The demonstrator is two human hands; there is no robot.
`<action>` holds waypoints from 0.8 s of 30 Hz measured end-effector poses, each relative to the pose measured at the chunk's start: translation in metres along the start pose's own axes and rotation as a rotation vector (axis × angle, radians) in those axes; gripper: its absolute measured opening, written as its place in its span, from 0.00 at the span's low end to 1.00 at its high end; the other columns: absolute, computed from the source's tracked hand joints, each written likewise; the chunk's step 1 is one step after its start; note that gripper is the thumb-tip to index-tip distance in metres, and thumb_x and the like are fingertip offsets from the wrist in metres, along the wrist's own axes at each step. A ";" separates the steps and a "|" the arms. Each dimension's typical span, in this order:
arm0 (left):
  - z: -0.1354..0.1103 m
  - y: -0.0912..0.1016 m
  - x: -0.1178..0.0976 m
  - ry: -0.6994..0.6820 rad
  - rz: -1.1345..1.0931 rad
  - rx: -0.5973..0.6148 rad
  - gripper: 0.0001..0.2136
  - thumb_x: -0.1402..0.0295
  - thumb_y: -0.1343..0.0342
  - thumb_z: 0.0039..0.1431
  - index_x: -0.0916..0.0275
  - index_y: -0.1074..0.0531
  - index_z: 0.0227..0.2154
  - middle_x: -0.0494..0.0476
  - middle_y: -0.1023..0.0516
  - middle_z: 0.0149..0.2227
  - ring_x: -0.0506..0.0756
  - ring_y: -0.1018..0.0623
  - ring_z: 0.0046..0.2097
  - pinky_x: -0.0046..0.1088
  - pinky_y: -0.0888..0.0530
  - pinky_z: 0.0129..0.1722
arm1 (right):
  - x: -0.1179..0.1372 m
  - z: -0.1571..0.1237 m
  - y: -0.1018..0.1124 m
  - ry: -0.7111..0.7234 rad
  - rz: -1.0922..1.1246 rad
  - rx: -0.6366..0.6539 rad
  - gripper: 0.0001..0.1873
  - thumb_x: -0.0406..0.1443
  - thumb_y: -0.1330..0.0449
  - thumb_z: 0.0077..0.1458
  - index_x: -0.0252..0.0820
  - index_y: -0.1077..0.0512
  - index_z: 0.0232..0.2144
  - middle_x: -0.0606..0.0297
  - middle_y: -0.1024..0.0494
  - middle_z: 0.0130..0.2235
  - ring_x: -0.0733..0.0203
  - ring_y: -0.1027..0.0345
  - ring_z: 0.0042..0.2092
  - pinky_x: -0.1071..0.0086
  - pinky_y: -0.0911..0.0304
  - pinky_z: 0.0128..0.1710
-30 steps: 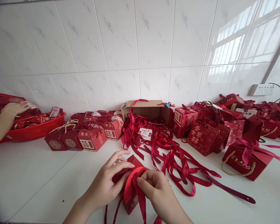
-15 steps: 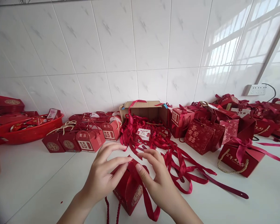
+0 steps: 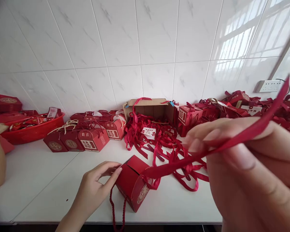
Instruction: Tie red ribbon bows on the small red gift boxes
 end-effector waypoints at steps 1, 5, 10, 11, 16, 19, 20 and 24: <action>-0.002 0.000 0.005 0.046 -0.042 -0.026 0.07 0.63 0.46 0.58 0.59 0.26 0.33 0.52 0.21 0.32 0.52 0.22 0.33 0.24 0.25 0.34 | 0.002 0.003 0.000 0.017 0.009 -0.040 0.11 0.51 0.41 0.52 0.55 0.30 0.28 0.66 0.32 0.25 0.55 0.34 0.30 0.62 0.35 0.30; -0.007 0.002 0.016 0.207 -0.155 -0.118 0.11 0.58 0.44 0.56 0.61 0.26 0.32 0.52 0.21 0.27 0.52 0.22 0.29 0.22 0.27 0.29 | -0.026 0.000 -0.060 -0.264 -0.018 0.241 0.09 0.41 0.43 0.56 0.46 0.30 0.26 0.66 0.31 0.26 0.61 0.36 0.28 0.69 0.41 0.25; -0.013 0.001 0.019 0.269 -0.251 -0.157 0.13 0.57 0.43 0.55 0.62 0.27 0.34 0.53 0.21 0.27 0.53 0.22 0.30 0.22 0.28 0.29 | -0.081 -0.036 -0.127 -0.487 -0.235 0.664 0.08 0.35 0.45 0.54 0.42 0.30 0.24 0.62 0.26 0.43 0.57 0.31 0.42 0.67 0.37 0.40; -0.015 0.000 0.019 0.282 -0.274 -0.171 0.13 0.57 0.43 0.55 0.62 0.27 0.34 0.53 0.22 0.27 0.53 0.23 0.30 0.22 0.28 0.29 | -0.088 -0.040 -0.133 -0.488 -0.259 0.707 0.08 0.34 0.45 0.53 0.42 0.29 0.24 0.61 0.27 0.46 0.56 0.31 0.45 0.66 0.37 0.42; -0.020 -0.002 0.018 0.314 -0.333 -0.199 0.13 0.57 0.43 0.54 0.62 0.30 0.34 0.52 0.23 0.26 0.52 0.24 0.28 0.21 0.29 0.28 | -0.102 -0.056 -0.152 -0.492 -0.290 0.866 0.09 0.31 0.46 0.51 0.41 0.30 0.21 0.59 0.25 0.46 0.53 0.31 0.48 0.68 0.37 0.39; -0.022 -0.006 0.013 0.300 -0.328 -0.154 0.12 0.57 0.44 0.55 0.62 0.30 0.34 0.52 0.23 0.26 0.52 0.24 0.29 0.21 0.29 0.27 | -0.106 -0.058 -0.154 -0.529 -0.304 0.872 0.08 0.32 0.46 0.51 0.40 0.28 0.24 0.58 0.25 0.47 0.52 0.31 0.47 0.68 0.37 0.36; -0.023 -0.007 0.012 0.293 -0.326 -0.140 0.12 0.58 0.44 0.56 0.61 0.30 0.34 0.52 0.23 0.26 0.52 0.24 0.29 0.21 0.29 0.28 | -0.106 -0.057 -0.155 -0.533 -0.306 0.873 0.08 0.32 0.46 0.51 0.40 0.27 0.25 0.58 0.25 0.47 0.52 0.31 0.47 0.68 0.37 0.36; -0.030 -0.011 0.004 0.272 -0.324 -0.114 0.12 0.59 0.44 0.56 0.61 0.32 0.37 0.52 0.24 0.26 0.51 0.25 0.28 0.22 0.28 0.28 | -0.105 -0.056 -0.158 -0.521 -0.282 0.900 0.07 0.33 0.45 0.50 0.40 0.27 0.25 0.59 0.24 0.46 0.54 0.31 0.47 0.67 0.38 0.40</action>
Point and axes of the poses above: each hand's wrist, its own z-axis towards the middle knuckle, its own y-axis out of the back of the hand, x = y × z, the point moved 8 cm from there along z, towards the middle knuckle
